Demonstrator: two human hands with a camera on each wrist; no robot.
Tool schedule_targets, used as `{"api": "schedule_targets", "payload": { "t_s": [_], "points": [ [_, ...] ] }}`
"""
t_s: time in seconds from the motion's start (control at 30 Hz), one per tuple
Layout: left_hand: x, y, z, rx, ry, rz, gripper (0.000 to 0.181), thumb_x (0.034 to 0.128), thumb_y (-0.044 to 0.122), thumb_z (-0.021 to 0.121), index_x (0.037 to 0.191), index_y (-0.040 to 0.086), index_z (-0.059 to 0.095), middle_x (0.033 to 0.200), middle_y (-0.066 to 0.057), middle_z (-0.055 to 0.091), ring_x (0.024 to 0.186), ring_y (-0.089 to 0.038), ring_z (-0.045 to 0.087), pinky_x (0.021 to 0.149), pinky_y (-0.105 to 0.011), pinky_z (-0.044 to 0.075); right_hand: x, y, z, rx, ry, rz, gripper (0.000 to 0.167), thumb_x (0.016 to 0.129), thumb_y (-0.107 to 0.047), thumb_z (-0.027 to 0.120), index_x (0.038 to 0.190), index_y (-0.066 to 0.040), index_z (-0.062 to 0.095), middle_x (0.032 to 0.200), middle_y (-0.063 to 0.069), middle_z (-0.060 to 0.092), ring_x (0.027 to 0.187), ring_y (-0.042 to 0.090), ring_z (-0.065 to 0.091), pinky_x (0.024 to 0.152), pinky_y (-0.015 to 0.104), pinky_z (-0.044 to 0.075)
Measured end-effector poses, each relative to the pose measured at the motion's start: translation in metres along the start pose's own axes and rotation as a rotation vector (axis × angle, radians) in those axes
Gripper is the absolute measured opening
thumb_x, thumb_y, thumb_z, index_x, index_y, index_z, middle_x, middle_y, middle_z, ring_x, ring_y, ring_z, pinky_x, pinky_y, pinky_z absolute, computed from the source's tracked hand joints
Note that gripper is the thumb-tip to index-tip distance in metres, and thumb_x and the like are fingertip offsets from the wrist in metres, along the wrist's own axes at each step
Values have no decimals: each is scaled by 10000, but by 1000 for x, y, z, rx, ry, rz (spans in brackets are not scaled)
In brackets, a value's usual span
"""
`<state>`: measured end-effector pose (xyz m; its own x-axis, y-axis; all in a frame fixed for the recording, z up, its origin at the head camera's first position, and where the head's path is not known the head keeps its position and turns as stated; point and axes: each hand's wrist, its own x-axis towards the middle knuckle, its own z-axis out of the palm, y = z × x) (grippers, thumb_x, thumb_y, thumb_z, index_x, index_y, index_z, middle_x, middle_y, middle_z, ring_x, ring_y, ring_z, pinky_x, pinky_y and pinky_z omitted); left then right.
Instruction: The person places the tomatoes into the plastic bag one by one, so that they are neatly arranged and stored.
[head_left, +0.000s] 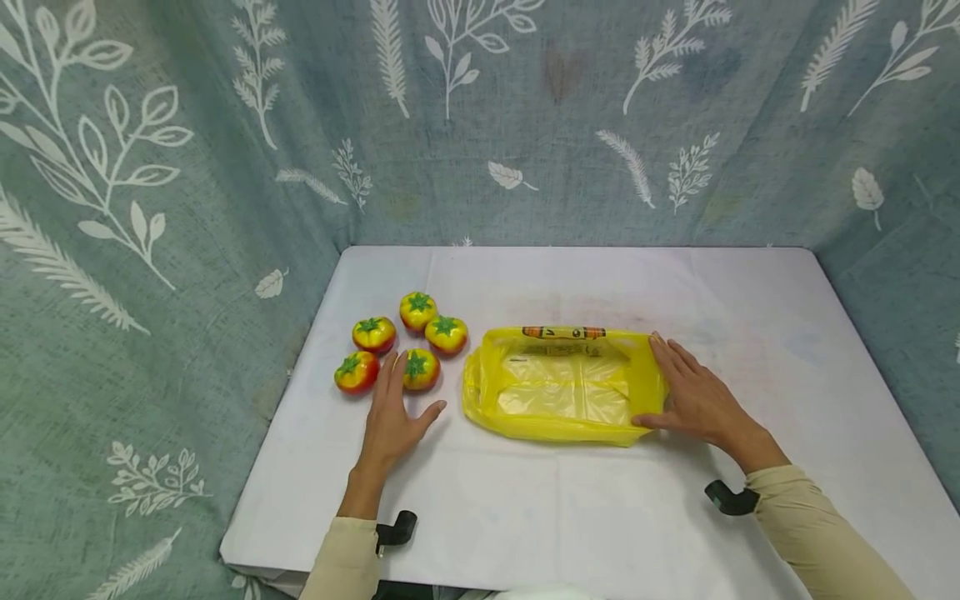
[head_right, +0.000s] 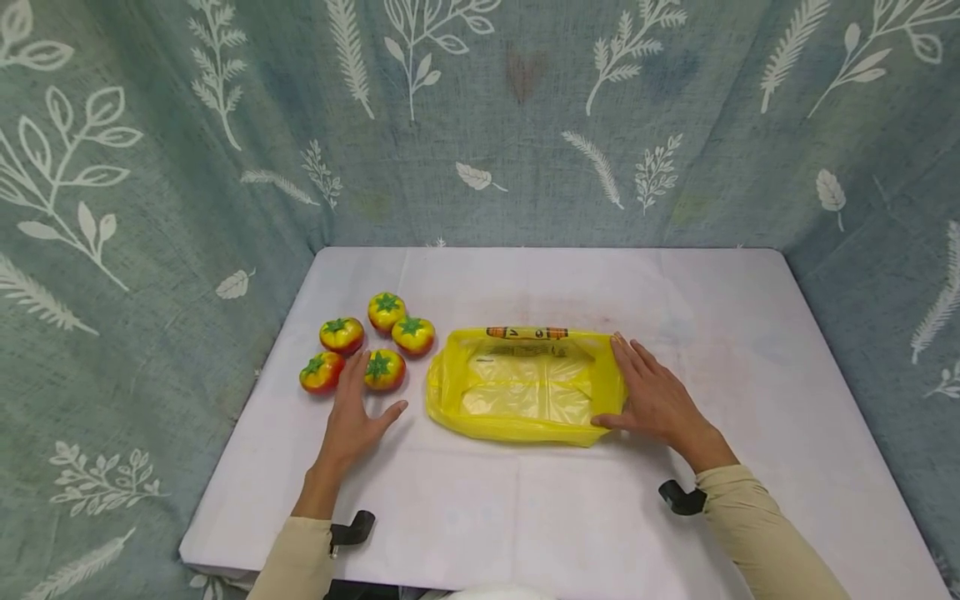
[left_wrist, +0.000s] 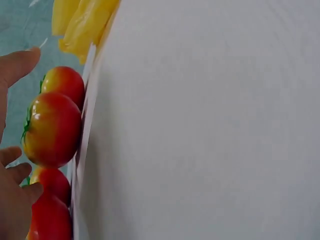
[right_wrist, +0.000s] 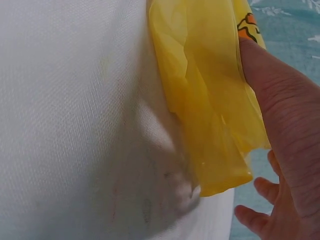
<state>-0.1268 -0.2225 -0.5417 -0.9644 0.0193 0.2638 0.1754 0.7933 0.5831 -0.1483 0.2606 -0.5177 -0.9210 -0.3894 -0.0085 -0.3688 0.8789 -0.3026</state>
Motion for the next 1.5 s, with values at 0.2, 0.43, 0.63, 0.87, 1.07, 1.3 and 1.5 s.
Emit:
{"api": "schedule_targets", "payload": {
  "t_s": [0.2,0.43,0.63,0.87,1.07,1.3,1.5],
  "points": [
    [3,-3,7,-71,14,-71,1075,809,377,853,1616,114,194,1656,-144,160,1506,-324,201,1177,-589,245,0,2,-1,8,9,1,1356,702,-763,750,1630,-77,39,1666,182,159,1482,432,209,1096,674,314],
    [8,-10,11,-186,8,-98,1118,791,324,878,1621,104,162,1654,-161,151,1505,-329,189,1193,-587,200,-1,2,-2,34,-5,18,1382,680,-819,712,1632,-92,23,1661,197,166,1483,440,202,1095,687,300],
    [12,-14,12,-232,-20,-147,1122,804,348,870,1633,153,139,1671,-110,135,1510,-302,183,1204,-569,184,-1,1,-1,39,-5,28,1381,677,-788,746,1632,-90,34,1650,215,187,1478,444,212,1098,686,299],
    [14,-16,10,-242,-58,-184,1121,815,412,849,1639,218,113,1676,-78,123,1512,-315,173,1191,-601,191,-1,-1,0,35,9,30,1373,673,-786,751,1632,-88,59,1645,214,203,1475,436,224,1087,684,319],
    [14,-16,11,-222,-74,-194,1120,814,436,842,1638,208,118,1674,-99,125,1510,-337,186,1184,-605,204,-2,-1,1,40,27,23,1348,679,-752,777,1630,-86,92,1636,215,227,1465,434,249,1070,682,345],
    [15,-16,11,-216,-71,-177,1108,818,438,840,1633,173,138,1673,-114,131,1511,-332,184,1193,-587,192,0,-1,1,41,21,27,1357,675,-759,774,1633,-98,76,1638,216,220,1467,436,242,1074,678,343],
    [16,-16,11,-201,-66,-168,1109,815,425,845,1635,187,137,1668,-127,146,1504,-343,203,1188,-586,206,-2,-2,2,61,34,19,1351,669,-781,758,1635,-113,88,1639,208,225,1462,439,252,1063,689,348]
  ]
}}
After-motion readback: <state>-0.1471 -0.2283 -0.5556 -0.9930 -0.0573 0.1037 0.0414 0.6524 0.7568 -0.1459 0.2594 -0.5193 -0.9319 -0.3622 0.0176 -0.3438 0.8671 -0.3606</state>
